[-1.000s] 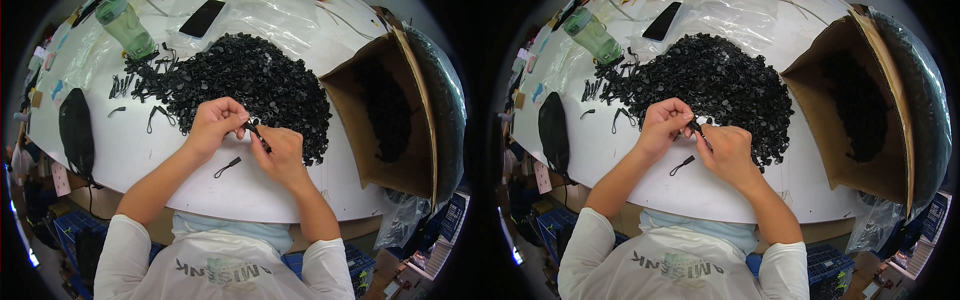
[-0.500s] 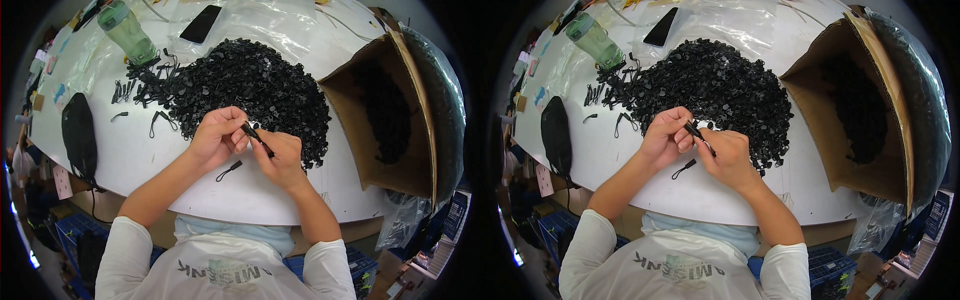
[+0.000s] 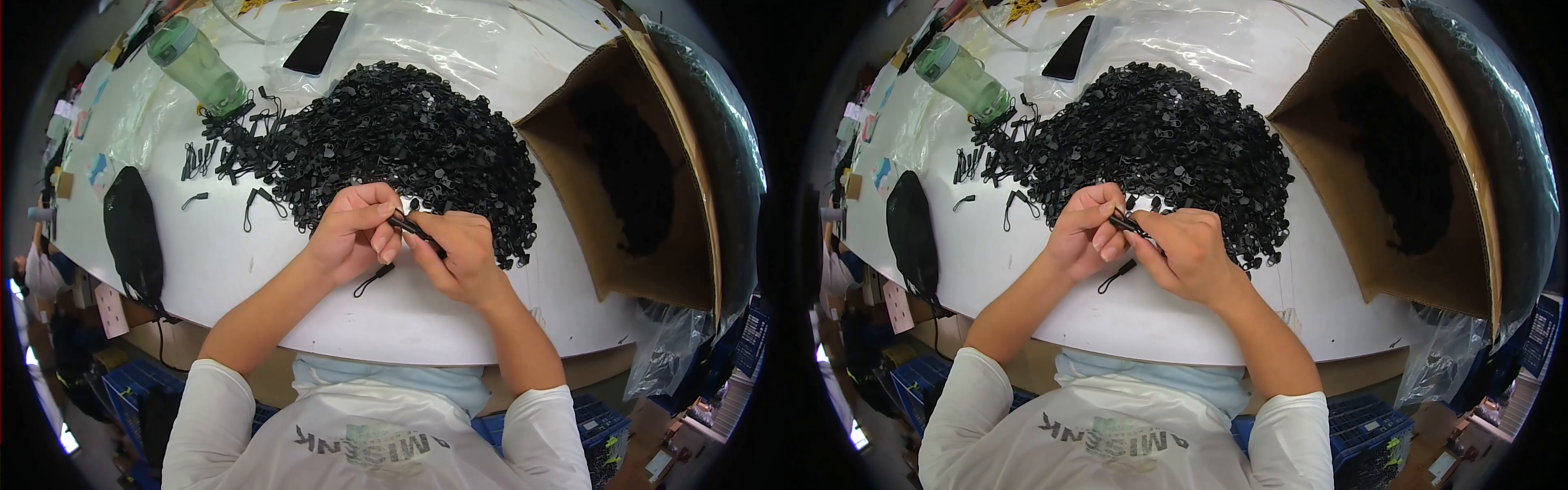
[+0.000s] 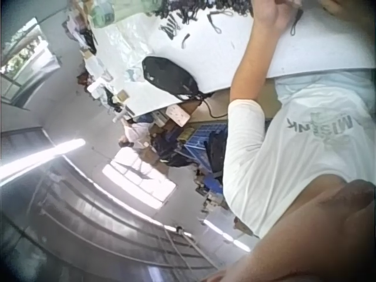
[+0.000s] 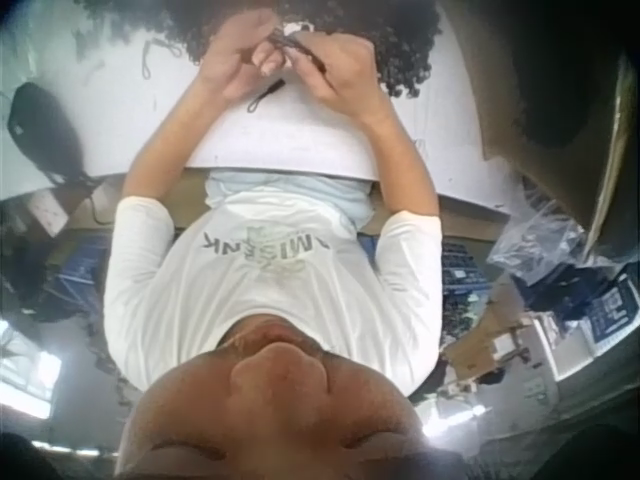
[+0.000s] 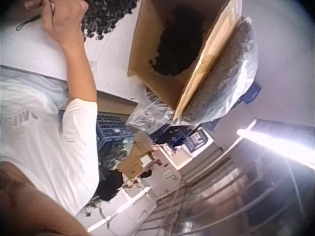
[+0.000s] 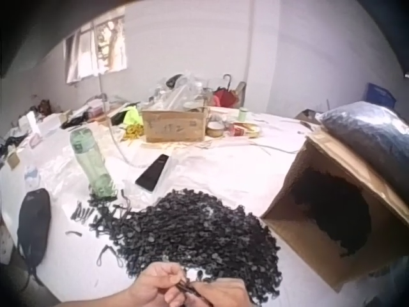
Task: Assembling small black plastic components with cords at a workbench.
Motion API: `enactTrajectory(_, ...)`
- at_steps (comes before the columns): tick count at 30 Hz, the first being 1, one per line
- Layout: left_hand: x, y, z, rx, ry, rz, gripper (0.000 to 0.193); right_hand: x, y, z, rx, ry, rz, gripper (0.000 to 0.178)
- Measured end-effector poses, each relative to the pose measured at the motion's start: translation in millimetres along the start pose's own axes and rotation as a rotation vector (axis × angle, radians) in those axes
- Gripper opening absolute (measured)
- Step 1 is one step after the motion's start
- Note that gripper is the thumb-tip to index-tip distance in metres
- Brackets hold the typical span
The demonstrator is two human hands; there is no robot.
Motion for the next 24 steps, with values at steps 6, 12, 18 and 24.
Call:
enactTrajectory(6,0,-1,3,0.015,-0.080,-0.015,0.014,-1,-3,3,-0.011,-0.057,-0.032,0.024)
enactTrajectory(12,-11,-3,5,-0.022,-0.222,-0.165,0.014,-3,-1,8,0.083,-0.345,-0.373,0.027)
enactTrajectory(18,-16,-2,3,-0.013,-0.308,-0.208,0.013,-5,-1,3,-0.021,-0.662,-0.508,0.011)
enactTrajectory(24,-14,-4,5,-0.151,-0.418,-0.217,0.012,1,2,6,-0.019,-0.448,-0.408,0.007)
Point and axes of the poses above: each hand's wrist, its own y-axis away from the middle knuckle, its own z-axis out of the back of the hand, x = y × z, the point moved 1 cm from there along -y, towards the middle knuckle, and after that the axes turned 5 degrees about x, right-handed, at the moved point
